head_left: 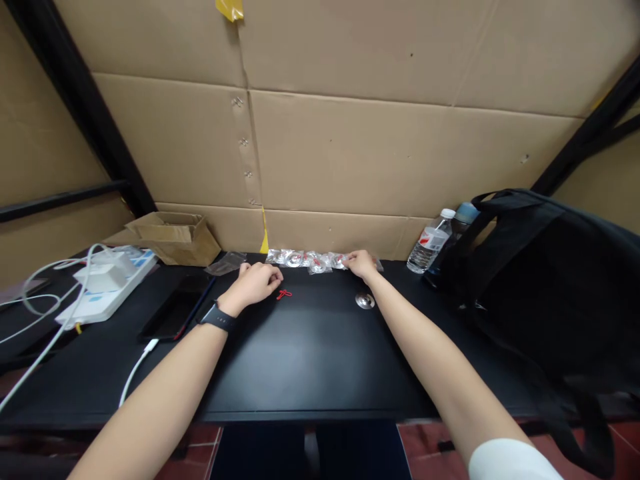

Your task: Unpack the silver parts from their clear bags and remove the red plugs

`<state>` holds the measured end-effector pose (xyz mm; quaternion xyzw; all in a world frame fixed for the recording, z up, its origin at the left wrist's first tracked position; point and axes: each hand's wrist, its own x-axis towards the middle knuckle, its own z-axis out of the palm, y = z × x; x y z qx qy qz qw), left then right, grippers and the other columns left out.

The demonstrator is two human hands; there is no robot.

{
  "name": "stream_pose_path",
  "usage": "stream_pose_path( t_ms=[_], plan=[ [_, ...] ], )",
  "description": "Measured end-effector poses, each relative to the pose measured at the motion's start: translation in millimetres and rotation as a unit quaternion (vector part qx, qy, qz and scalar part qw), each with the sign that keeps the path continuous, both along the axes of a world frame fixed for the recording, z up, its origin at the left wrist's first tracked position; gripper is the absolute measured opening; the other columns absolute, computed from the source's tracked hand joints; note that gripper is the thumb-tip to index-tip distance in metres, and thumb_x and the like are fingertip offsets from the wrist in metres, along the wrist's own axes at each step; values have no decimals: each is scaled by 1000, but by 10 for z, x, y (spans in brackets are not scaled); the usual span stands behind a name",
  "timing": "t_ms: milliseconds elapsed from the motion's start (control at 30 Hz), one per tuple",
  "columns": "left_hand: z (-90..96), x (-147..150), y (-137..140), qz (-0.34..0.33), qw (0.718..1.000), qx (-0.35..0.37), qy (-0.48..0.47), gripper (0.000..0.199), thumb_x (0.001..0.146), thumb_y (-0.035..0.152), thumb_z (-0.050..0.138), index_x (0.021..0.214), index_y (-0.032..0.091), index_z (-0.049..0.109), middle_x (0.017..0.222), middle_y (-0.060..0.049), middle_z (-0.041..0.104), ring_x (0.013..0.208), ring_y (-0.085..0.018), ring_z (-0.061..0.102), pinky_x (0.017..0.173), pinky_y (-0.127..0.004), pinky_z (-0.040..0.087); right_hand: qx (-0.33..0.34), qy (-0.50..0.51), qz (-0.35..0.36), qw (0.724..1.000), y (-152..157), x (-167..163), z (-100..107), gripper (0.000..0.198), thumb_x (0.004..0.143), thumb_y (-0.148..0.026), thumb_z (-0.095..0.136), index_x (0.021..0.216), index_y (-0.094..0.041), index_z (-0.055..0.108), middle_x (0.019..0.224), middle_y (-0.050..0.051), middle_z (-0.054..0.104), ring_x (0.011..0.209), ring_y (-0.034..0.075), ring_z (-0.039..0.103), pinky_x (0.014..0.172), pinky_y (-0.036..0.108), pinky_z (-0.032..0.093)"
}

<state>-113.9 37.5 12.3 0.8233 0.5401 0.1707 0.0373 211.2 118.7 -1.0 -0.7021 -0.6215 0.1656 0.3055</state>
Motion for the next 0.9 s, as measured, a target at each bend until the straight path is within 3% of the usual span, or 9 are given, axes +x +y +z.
stream_pose_path(
  t_ms=[100, 200, 267, 367, 467, 533, 633, 767, 900],
  plan=[
    [-27, 53, -20, -40, 999, -9, -7, 16, 87, 34, 60, 92, 28, 74, 90, -1, 75, 94, -23, 66, 84, -36, 34, 12, -63, -47, 997, 29, -42, -26, 21, 71, -34, 79, 84, -21, 68, 93, 7, 75, 100, 27, 66, 93, 42, 41],
    [-55, 127, -53, -69, 998, -10, 6, 17, 83, 38, 66, 94, 28, 74, 93, -2, 74, 99, -24, 64, 84, -35, 35, 18, -119, -44, 992, -21, -39, -34, 21, 78, -36, 73, 92, -22, 67, 96, 9, 74, 100, 27, 67, 91, 39, 43],
    [-69, 160, -68, -74, 997, -5, 18, 15, 82, 36, 68, 93, 28, 74, 93, -2, 74, 98, -24, 64, 83, -35, 35, 7, -127, 9, 992, -94, -6, -10, 15, 80, -31, 70, 92, -22, 67, 95, 8, 74, 95, 24, 68, 84, 33, 45],
    [-82, 190, -82, -71, 997, -4, 29, 9, 87, 29, 63, 87, 26, 72, 87, -2, 74, 91, -22, 65, 79, -33, 35, -27, -135, 148, 979, -277, 106, 59, 18, 78, -27, 73, 94, -20, 70, 94, 6, 73, 87, 21, 67, 78, 27, 47],
    [-95, 228, -107, -63, 997, -5, 38, 12, 89, 24, 59, 83, 24, 69, 86, -2, 73, 87, -21, 65, 76, -31, 36, -56, -135, 293, 945, -549, 286, 123, 46, 70, -38, 83, 110, -19, 71, 108, 8, 69, 94, 21, 66, 85, 29, 50],
    [-105, 270, -134, -61, 997, 10, 44, 12, 90, 23, 58, 82, 23, 68, 90, -3, 73, 89, -22, 64, 77, -32, 37, -56, -128, 330, 934, -732, 411, 148, 62, 66, -46, 85, 120, -19, 69, 118, 10, 65, 101, 23, 64, 90, 31, 50],
    [-111, 357, -181, -74, 996, 31, 34, 14, 93, 24, 54, 84, 23, 64, 93, -4, 72, 92, -23, 62, 79, -33, 38, -74, -117, 336, 932, -916, 533, 173, 70, 59, -38, 89, 123, -19, 69, 118, 10, 64, 94, 21, 66, 86, 31, 52],
    [-80, 482, -224, -78, 994, 62, -43, 19, 101, 27, 41, 96, 21, 59, 87, -3, 70, 84, -21, 62, 80, -33, 40, -92, -111, 317, 937, -974, 514, 201, 48, 59, -22, 85, 106, -20, 75, 97, 4, 70, 79, 18, 66, 74, 27, 51],
    [-39, 564, -254, -81, 986, 85, -116, 14, 98, 29, 48, 95, 22, 60, 88, -3, 70, 87, -21, 64, 82, -32, 44, -71, -88, 309, 944, -992, 429, 198, 42, 58, -17, 81, 99, -22, 74, 84, 0, 70, 70, 15, 63, 66, 23, 47]
  ],
)
